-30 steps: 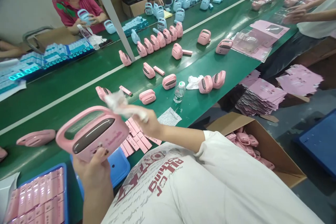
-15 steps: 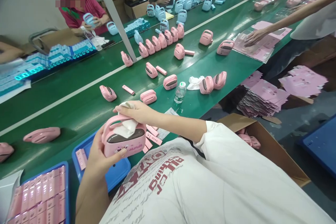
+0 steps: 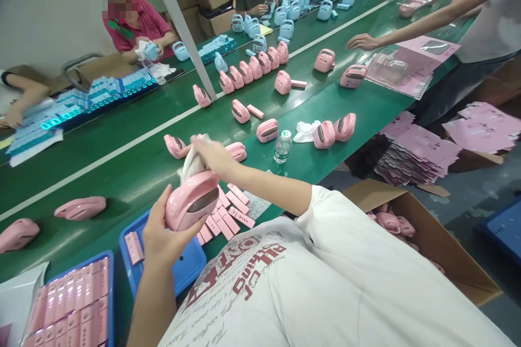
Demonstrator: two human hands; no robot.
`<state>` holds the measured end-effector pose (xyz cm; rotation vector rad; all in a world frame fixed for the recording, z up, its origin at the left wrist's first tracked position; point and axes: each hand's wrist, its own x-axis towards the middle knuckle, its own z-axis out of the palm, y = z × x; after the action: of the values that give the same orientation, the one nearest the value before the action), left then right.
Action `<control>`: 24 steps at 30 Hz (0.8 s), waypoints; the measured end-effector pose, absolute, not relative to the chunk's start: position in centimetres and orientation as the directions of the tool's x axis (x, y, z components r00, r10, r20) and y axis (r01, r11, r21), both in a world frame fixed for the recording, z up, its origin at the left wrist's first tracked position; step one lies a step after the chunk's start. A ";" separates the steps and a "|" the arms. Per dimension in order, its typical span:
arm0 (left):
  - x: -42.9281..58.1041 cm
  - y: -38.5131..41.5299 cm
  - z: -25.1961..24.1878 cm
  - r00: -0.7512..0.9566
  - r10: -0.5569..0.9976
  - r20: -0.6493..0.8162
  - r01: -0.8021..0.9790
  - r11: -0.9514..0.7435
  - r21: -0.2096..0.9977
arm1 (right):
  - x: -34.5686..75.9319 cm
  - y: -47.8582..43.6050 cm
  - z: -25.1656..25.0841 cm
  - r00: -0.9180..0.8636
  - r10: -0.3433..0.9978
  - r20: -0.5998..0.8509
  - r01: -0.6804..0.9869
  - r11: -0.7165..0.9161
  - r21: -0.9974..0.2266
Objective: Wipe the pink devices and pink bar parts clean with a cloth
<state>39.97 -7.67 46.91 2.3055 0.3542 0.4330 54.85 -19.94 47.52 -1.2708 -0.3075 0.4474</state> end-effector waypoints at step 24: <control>42.7 -7.5 44.8 0.821 -0.072 -0.566 0.211 0.960 0.184 | 49.3 -19.3 37.7 -0.043 0.724 0.688 0.998 0.067 -0.008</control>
<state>42.74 -7.45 44.84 0.2442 0.5900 -0.1522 49.26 -19.31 37.74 -1.7100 -1.8225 -0.6736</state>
